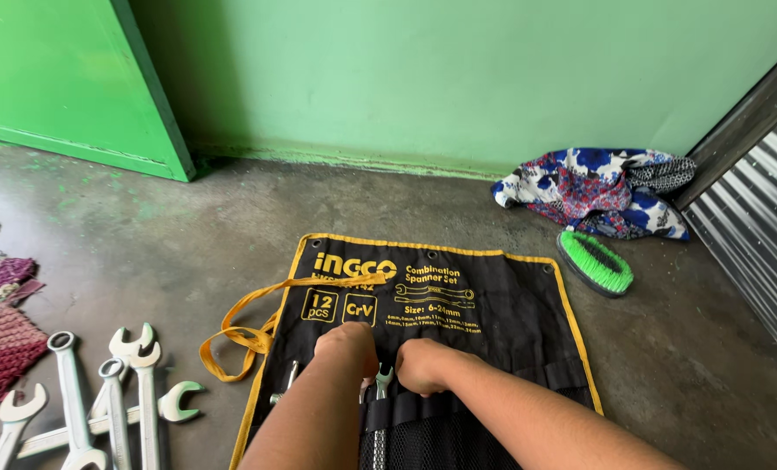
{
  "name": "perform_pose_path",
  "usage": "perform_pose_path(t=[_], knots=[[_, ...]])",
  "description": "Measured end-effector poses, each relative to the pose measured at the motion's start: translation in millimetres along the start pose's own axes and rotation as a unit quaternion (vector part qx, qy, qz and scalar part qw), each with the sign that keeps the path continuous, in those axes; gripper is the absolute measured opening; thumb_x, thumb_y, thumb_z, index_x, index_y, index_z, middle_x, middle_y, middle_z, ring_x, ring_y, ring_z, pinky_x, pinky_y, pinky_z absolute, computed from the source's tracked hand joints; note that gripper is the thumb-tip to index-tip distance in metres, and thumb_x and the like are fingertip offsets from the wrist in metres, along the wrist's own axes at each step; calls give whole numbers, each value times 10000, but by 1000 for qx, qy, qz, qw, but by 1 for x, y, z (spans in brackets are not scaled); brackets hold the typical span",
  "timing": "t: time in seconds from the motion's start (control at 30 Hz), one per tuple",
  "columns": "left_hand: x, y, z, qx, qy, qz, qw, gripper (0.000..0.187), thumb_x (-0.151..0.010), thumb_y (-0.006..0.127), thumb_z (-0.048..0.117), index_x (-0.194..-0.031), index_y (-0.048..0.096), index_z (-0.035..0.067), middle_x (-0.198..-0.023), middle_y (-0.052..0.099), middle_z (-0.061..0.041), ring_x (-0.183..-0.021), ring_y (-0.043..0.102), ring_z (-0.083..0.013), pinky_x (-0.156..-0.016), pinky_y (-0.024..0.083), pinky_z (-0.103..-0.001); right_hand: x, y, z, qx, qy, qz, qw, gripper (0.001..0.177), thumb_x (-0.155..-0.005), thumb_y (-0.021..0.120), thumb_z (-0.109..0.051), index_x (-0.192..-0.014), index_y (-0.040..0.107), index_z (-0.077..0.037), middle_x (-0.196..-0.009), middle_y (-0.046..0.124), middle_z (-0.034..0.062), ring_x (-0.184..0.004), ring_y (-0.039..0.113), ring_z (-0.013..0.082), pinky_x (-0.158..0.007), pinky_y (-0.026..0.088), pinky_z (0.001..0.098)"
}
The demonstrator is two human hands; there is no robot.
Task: The person unrolls a black and yellow tool roll on the floor and removes each wrench and socket one by one, placing them on the floor beside the roll. The person handles the tools individually and lays them out in a line.
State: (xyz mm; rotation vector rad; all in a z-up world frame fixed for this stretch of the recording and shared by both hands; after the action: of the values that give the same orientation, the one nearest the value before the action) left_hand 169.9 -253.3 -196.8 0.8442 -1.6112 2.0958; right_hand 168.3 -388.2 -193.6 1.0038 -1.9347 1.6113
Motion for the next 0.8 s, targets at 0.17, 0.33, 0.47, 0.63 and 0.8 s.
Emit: perform_pose_path(t=[0.17,0.33,0.47,0.63,0.8], knots=[[3,-3,10,-35,46,-20,998,359,-720,879,138,-1070,800,123,-1133,805,-56,-1038,773,-244,-842,615,-375,-20,6,16,-126,-10,1,992,347,-905,516,-66,-1184,721,-104,-921,738,14,-634,640,117,-540,497,293],[2,-6,14,-67,77,14,995,356,-716,909,203,-1055,817,149,-1137,782,-24,-1060,757,-209,-849,618,-356,-36,15,28,-211,7,-8,977,282,-957,554,-134,-1171,729,-74,-952,726,26,-637,621,101,-521,460,276],[3,-10,11,-83,102,44,990,429,-750,932,272,-1132,764,172,-1166,739,-19,-1116,708,-207,-895,584,-352,-39,13,30,-267,11,-9,964,344,-927,571,-97,-1242,708,-79,-984,750,33,-690,664,108,-527,487,261],[1,-12,-1,-57,73,139,986,468,-778,882,429,-1145,733,181,-1162,743,-29,-1121,694,-217,-925,546,-360,-32,-5,28,-350,6,55,935,479,-929,628,-120,-1402,556,-111,-1076,741,57,-826,680,125,-617,505,286],[-12,-5,-9,40,16,117,992,397,-881,758,386,-1210,704,169,-1209,739,-46,-1124,712,-225,-906,578,-363,-32,-17,22,-360,20,69,930,524,-946,530,-126,-1467,483,-145,-1256,721,51,-996,708,175,-739,543,321]])
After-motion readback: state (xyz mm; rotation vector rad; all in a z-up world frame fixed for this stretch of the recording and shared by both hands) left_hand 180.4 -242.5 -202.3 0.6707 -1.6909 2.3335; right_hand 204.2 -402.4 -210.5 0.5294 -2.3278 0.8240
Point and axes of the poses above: each hand's wrist, its own x-axis away from the middle knuckle, its own y-axis out of the palm, z = x × y, the point moved 5 cm from there along -x, towards the middle knuckle
